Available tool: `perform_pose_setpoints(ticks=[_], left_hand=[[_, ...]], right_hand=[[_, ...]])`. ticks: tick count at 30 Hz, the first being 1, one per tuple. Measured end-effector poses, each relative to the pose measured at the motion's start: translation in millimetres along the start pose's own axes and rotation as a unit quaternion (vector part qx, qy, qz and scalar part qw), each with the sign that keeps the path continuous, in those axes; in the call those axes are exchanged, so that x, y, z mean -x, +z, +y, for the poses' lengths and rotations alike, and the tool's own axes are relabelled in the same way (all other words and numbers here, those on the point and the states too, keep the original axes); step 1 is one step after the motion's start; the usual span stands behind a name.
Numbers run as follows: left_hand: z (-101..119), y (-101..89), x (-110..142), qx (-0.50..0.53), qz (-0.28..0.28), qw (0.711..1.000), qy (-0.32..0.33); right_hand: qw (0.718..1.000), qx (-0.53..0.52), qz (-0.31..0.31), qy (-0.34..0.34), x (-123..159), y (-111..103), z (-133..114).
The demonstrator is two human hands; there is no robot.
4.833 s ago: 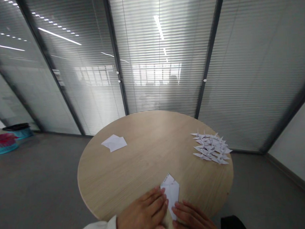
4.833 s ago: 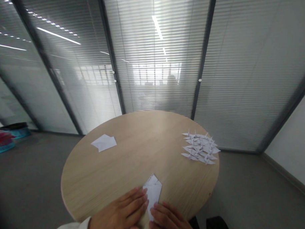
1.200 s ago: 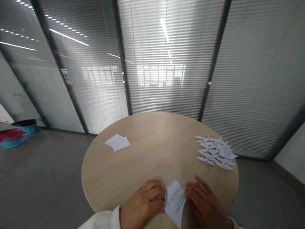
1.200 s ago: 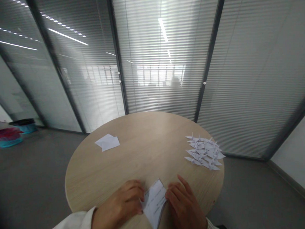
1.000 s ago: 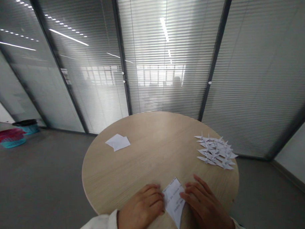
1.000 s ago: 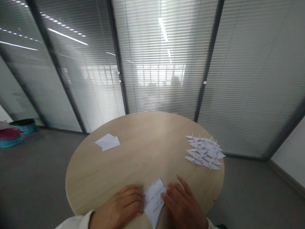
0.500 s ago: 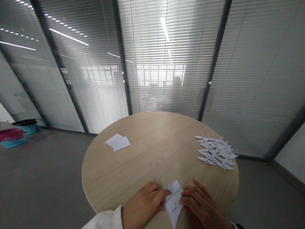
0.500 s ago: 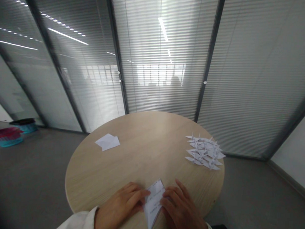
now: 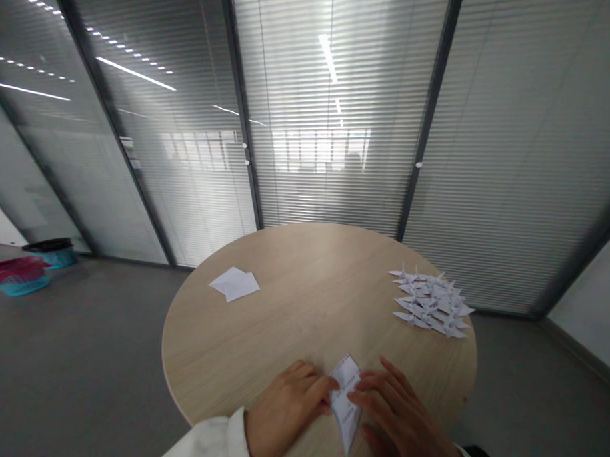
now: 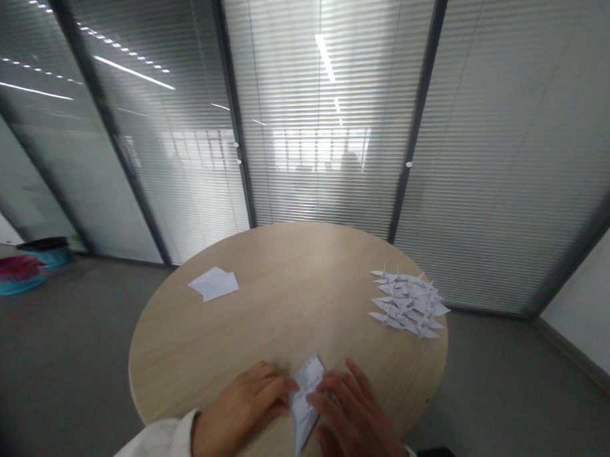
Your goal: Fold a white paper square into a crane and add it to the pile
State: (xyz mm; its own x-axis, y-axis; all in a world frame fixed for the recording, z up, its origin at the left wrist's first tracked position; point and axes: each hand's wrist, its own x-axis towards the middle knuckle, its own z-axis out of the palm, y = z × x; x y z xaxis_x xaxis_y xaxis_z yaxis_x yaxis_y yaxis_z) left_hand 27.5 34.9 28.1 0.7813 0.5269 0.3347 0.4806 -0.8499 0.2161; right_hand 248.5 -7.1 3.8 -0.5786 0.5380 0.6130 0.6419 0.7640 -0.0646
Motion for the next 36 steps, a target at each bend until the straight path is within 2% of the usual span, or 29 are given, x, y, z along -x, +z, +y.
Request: perform_pose_setpoints(ticks=[8, 12, 16, 22, 28, 33, 36], left_hand=[[1, -0.1, -2, -0.02, -0.018, 0.999, 0.03], [4, -2.5, -4, 0.009, -0.008, 1.0, 0.004], [1, 0.1, -1, 0.09, 0.012, 0.995, -0.032], [-5, 1.2, 3, 0.227, 0.005, 0.967, -0.112], [-7, 1.9, 0, 0.26, -0.013, 0.942, -0.211], [-8, 4.5, -1, 0.331, -0.023, 0.921, -0.204], [-7, 4.8, -2, 0.347, -0.019, 0.917, -0.198]], right_hand=[[0.999, -0.029, 0.027, 0.025, -2, 3, -4], [0.998, -0.049, 0.017, 0.039, -1, 6, -5], [0.997, -0.06, 0.009, 0.05, 0, 7, -5], [0.997, -0.061, 0.008, 0.042, -1, 8, -7], [0.998, -0.056, 0.018, 0.017, -1, 10, -8], [0.997, -0.016, 0.051, 0.06, -4, 9, -4], [0.996, 0.019, 0.056, 0.061, -4, 12, 0]])
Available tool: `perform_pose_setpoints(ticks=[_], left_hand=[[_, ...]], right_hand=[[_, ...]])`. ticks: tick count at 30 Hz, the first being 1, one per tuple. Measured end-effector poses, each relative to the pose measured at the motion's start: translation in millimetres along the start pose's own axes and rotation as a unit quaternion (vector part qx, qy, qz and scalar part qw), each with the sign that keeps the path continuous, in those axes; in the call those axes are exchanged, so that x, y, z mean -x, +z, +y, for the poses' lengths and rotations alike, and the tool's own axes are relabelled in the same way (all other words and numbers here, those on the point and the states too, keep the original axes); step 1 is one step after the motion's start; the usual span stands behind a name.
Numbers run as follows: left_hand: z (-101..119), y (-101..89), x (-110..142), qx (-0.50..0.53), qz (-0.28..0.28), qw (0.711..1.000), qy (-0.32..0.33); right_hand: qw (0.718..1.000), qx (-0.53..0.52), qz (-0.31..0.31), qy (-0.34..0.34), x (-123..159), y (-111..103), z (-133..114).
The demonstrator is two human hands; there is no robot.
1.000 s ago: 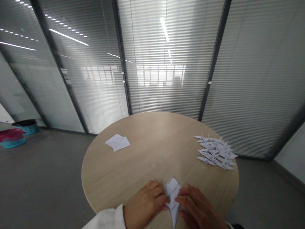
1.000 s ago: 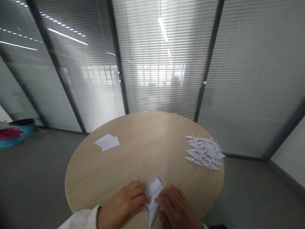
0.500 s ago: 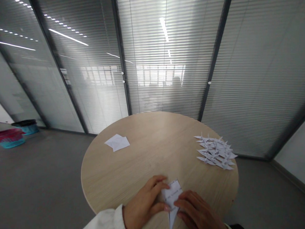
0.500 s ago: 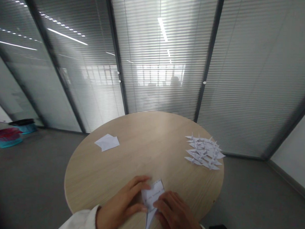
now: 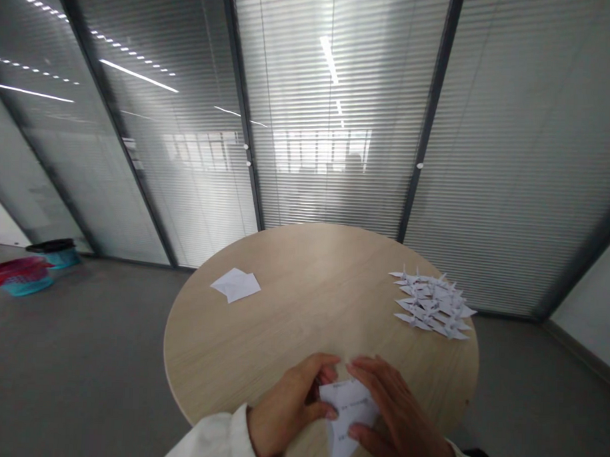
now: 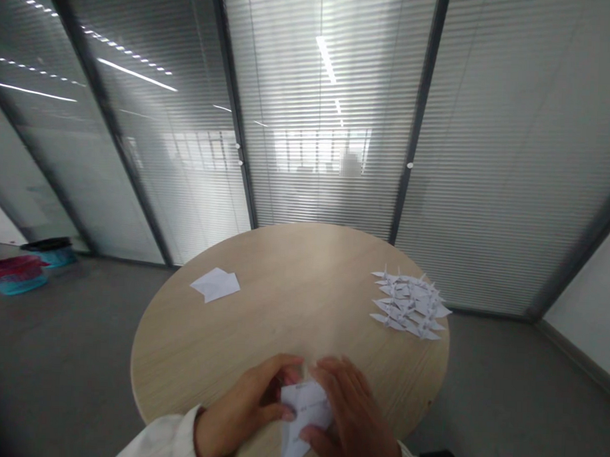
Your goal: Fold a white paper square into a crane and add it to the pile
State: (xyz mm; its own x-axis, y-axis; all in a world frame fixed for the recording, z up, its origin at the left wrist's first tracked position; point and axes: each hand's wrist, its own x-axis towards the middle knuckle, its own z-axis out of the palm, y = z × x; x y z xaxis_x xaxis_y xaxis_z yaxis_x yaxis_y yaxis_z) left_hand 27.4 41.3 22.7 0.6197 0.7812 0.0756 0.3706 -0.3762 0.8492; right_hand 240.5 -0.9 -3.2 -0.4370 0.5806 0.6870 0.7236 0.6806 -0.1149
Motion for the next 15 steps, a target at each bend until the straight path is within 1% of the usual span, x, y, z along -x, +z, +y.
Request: perform_pose_setpoints(ticks=[2, 6, 9, 11, 13, 15], left_hand=[[0.5, 1.2, -0.4, -0.001, 0.007, 1.0, 0.007], [0.9, 3.2, -2.1, -0.022, 0.02, 1.0, 0.006], [3.0, 4.0, -2.6, -0.032, 0.03, 0.999, 0.003], [5.1, 4.5, -2.3, -0.033, 0.034, 0.999, 0.007], [7.2, 5.3, -1.8, -0.03, 0.036, 0.999, 0.017], [8.5, 6.5, -1.8, -0.025, 0.044, 0.998, 0.031]], right_hand=[[1.0, 0.007, -0.007, -0.011, 0.4, 2.5, 2.3], [0.999, -0.015, -0.025, -0.023, -0.1, 2.4, 3.3], [0.999, -0.041, -0.017, -0.016, -0.2, 1.2, 2.1], [0.998, -0.054, -0.001, 0.015, 1.1, 2.7, 1.6], [0.995, -0.069, 0.009, 0.067, 2.9, 5.8, 1.5], [0.989, -0.093, -0.002, 0.111, 4.0, 9.2, 1.5]])
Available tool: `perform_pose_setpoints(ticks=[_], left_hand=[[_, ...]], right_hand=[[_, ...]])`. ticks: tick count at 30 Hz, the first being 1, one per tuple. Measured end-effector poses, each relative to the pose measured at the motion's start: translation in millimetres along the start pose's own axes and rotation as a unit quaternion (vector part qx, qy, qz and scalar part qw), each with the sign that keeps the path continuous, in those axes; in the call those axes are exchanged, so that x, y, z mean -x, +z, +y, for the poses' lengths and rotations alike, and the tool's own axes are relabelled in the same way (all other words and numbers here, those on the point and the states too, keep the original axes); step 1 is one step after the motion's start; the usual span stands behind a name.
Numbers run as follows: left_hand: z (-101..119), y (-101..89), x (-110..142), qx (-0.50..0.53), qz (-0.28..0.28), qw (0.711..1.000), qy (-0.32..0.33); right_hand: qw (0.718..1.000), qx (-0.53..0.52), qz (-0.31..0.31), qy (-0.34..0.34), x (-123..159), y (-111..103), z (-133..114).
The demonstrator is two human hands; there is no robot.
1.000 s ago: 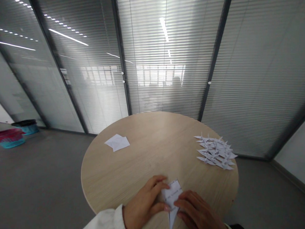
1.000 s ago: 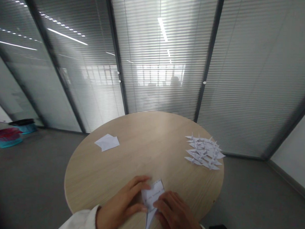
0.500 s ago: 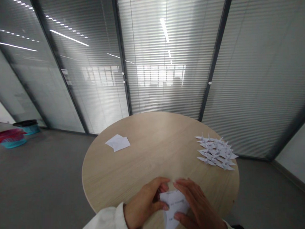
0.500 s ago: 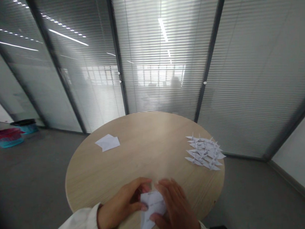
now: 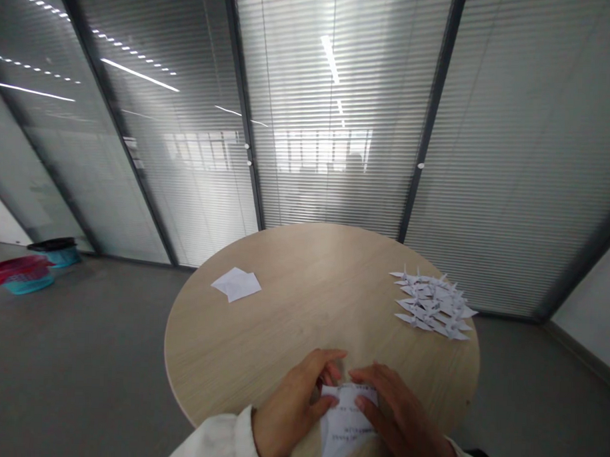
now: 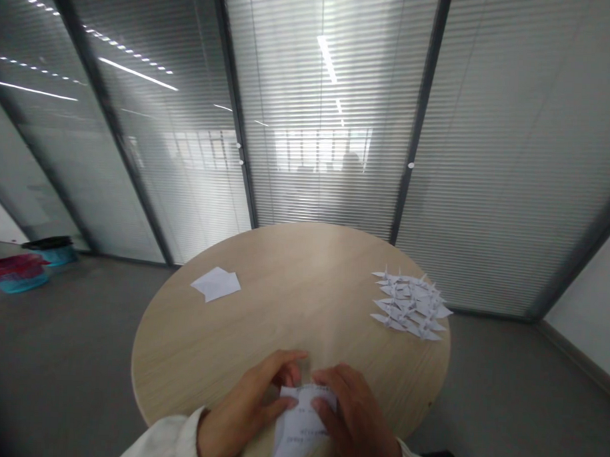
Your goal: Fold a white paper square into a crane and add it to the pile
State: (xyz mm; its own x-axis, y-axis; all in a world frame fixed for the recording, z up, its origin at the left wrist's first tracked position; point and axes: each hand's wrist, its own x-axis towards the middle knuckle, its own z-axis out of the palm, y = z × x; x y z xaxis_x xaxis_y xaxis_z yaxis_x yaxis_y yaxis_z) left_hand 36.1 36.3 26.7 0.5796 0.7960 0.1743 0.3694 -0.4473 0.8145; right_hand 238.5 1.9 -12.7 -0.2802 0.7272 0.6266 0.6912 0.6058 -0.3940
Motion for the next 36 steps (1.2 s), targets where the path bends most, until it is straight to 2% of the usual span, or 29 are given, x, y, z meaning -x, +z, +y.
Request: perform_pose_setpoints(ticks=[6, 11, 15, 27, 33, 36], left_hand=[[2, 3.6, -3, 0.008, 0.044, 0.999, -0.004], [4, 4.7, -5, -0.01, 0.023, 0.997, -0.072], [2, 5.9, -8, -0.035, 0.032, 0.993, -0.105], [6, 7.0, -17, 0.018, 0.046, 0.994, -0.094], [9, -3.6, -27, 0.007, 0.055, 0.994, -0.094], [8, -10.1, -36, 0.002, 0.058, 0.994, -0.092]], right_hand=[[0.993, -0.05, -0.031, 0.1, -3, 3, -2], [0.985, -0.077, -0.031, 0.151, -3, 3, -3], [0.987, -0.078, -0.004, 0.137, -1, 4, -3], [0.995, -0.005, 0.002, 0.097, -5, 7, -2], [0.998, 0.01, -0.008, 0.058, -19, 8, -1], [0.999, 0.022, 0.016, 0.034, -26, 11, 2]])
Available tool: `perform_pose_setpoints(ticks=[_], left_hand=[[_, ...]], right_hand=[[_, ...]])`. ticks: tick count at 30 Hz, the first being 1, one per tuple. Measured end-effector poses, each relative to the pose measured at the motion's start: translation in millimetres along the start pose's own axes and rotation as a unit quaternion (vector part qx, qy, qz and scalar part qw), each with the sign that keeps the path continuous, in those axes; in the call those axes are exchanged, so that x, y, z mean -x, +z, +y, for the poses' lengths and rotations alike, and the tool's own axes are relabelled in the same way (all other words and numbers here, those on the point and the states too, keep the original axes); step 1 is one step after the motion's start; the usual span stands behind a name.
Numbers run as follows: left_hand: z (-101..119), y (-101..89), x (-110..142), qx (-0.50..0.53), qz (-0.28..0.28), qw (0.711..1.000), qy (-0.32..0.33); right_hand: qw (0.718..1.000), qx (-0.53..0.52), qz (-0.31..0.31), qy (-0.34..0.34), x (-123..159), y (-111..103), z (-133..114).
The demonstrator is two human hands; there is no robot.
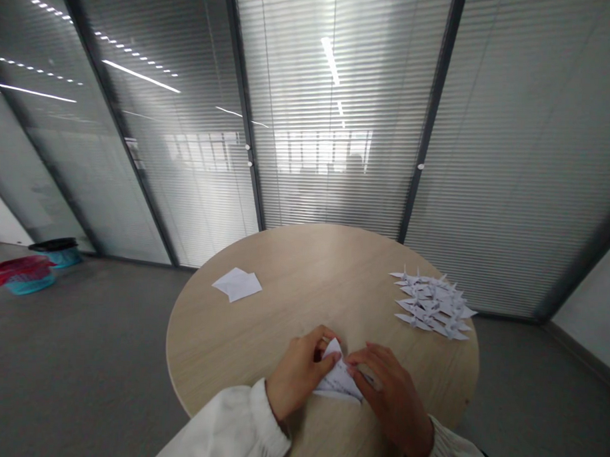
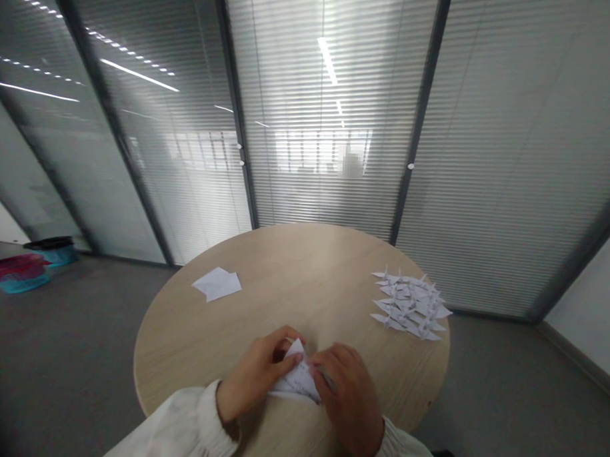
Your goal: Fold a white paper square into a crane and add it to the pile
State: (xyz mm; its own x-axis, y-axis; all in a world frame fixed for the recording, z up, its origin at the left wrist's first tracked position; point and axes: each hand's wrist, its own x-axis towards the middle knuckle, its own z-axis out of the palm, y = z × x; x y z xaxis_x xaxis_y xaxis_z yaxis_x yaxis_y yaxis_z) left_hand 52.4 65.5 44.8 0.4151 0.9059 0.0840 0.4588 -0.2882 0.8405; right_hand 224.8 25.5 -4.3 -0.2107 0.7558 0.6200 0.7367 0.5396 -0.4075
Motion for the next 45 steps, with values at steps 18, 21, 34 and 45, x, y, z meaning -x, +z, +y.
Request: perform_pose_setpoints(ticks=[18, 21, 34, 45], left_hand=[[-21, -5.6, -13, 0.306, -0.163, 0.938, -0.027], [-19, -6.8, -13, 0.296, -0.164, 0.941, -0.02], [-13, -8.7, -14, 0.275, -0.14, 0.951, 0.016], [-11, -7.6, -9, 0.268, -0.126, 0.955, 0.015]], right_hand=[[0.983, -0.103, -0.005, 0.15, -8, -5, 0], [0.984, -0.104, -0.01, 0.142, -8, -4, 1], [0.98, -0.128, -0.015, 0.149, -8, -6, 1], [0.977, -0.147, -0.025, 0.155, -6, -7, 3]])
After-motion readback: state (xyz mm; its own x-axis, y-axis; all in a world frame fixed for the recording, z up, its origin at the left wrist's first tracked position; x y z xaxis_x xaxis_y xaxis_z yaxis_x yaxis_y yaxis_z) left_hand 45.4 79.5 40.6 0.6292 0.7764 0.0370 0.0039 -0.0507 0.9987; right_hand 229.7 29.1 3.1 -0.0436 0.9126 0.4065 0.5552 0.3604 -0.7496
